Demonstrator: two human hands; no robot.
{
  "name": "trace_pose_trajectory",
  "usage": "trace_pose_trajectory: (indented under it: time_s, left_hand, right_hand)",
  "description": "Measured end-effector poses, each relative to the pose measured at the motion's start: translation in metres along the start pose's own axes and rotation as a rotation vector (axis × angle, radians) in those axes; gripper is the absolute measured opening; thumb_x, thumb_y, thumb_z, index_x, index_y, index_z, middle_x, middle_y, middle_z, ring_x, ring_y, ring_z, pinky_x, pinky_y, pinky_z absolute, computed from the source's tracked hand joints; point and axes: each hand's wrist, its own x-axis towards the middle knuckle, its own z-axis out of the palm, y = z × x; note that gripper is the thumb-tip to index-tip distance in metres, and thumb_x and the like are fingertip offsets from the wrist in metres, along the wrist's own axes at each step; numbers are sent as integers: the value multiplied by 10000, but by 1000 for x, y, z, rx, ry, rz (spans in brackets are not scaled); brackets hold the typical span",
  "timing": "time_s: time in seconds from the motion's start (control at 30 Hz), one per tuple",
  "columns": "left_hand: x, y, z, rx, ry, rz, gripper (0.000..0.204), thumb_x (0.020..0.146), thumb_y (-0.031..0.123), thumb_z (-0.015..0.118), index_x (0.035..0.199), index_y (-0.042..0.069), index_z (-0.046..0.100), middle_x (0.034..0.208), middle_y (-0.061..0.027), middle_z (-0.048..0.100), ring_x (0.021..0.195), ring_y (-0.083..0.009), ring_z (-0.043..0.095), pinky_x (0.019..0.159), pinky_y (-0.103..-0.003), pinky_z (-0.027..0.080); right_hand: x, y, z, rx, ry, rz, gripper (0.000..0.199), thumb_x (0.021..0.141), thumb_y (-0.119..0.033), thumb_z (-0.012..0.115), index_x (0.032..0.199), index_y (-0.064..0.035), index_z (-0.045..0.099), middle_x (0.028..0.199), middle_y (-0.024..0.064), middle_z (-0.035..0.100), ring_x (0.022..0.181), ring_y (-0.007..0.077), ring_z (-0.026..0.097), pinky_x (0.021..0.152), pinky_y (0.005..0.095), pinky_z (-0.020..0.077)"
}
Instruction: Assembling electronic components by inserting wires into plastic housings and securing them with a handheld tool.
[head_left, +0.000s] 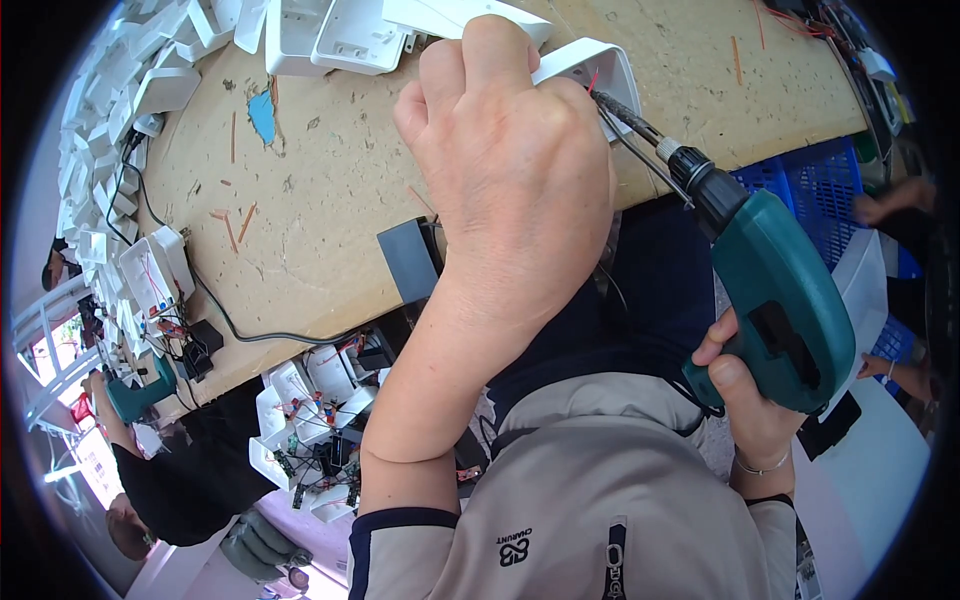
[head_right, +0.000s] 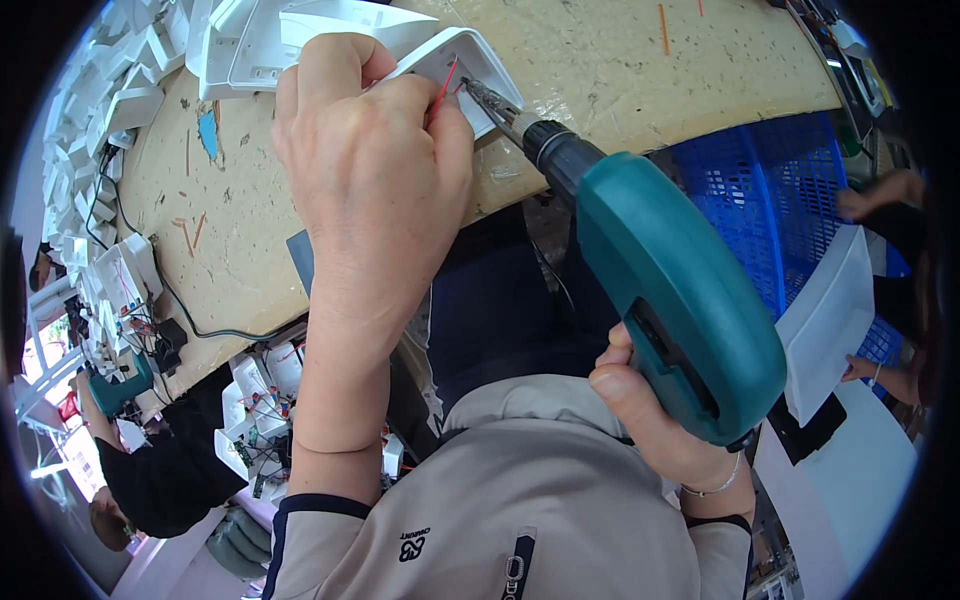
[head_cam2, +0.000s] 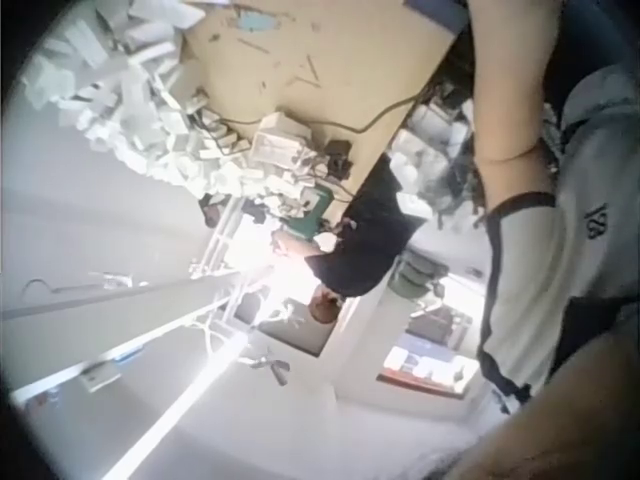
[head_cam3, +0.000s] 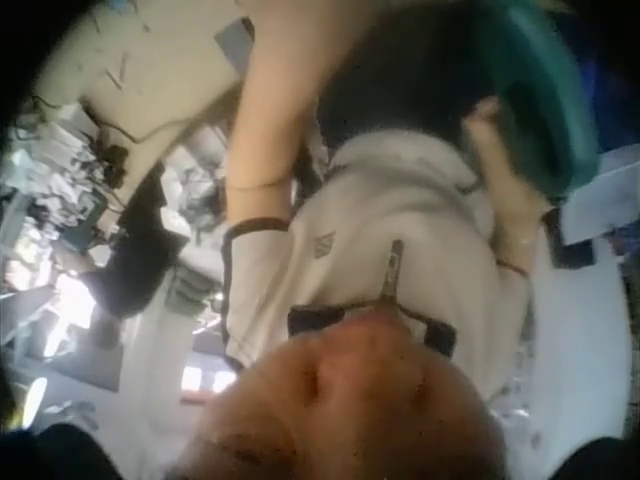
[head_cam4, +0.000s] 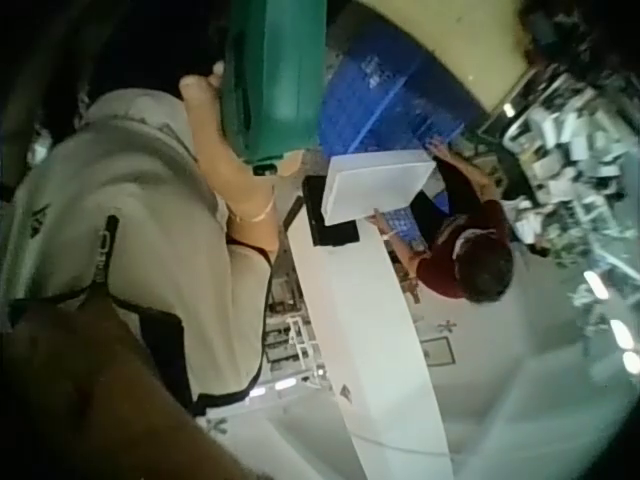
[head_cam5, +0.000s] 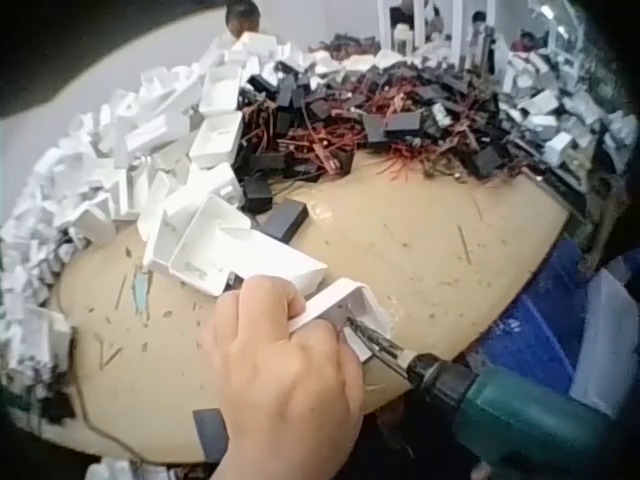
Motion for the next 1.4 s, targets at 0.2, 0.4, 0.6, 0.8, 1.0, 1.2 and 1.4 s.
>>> trace_pose_trajectory:
  time_s: [0.2,0.4,0.6,0.8,1.0,1.2,1.4]
  left_hand:
    - [0,1,0,-29,29,31,80,610,52,592,593,-26,590,756,-129,477,729,-272,458,661,-352,382]
    - [0,2,0,-27,20,24,79,610,50,594,594,-27,591,757,-131,476,731,-275,459,659,-349,383]
    - [0,2,1,-36,41,27,68,615,38,583,600,-28,593,751,-130,473,730,-276,457,661,-349,383]
    - [0,2,1,-38,16,14,65,618,35,577,608,-25,600,750,-128,473,731,-276,454,661,-348,380]
    - [0,3,1,-51,14,10,70,618,35,576,621,-27,607,747,-126,469,733,-275,454,662,-348,380]
    - [1,3,0,-56,6,-1,71,615,34,574,625,-27,610,744,-126,472,737,-276,454,669,-347,381]
    - [0,2,1,-44,12,3,75,614,37,574,631,-23,615,746,-125,476,740,-273,456,671,-345,380]
  right_hand:
    - [2,4,2,0,27,-120,529,726,-177,661,1142,34,410,850,109,524,675,155,544,610,274,473]
    - [2,6,-2,-25,-49,-89,539,727,-203,666,1140,33,413,888,125,536,690,160,553,619,271,473]
    - [4,1,3,17,6,-88,561,724,-172,657,1176,32,396,945,146,539,697,160,561,627,268,475]
    - [2,2,-1,11,-20,-86,587,721,-163,658,1203,28,381,1025,179,532,716,162,572,626,266,484]
    - [2,4,-2,34,-37,-117,602,721,-172,668,1211,22,377,1027,183,533,724,162,574,620,270,490]
    - [3,5,-3,36,-59,-128,605,717,-162,671,1212,22,376,1025,184,535,720,160,572,618,271,492]
    - [6,0,-2,65,-64,-156,447,687,-12,643,1102,23,482,1012,133,553,724,112,564,622,246,476]
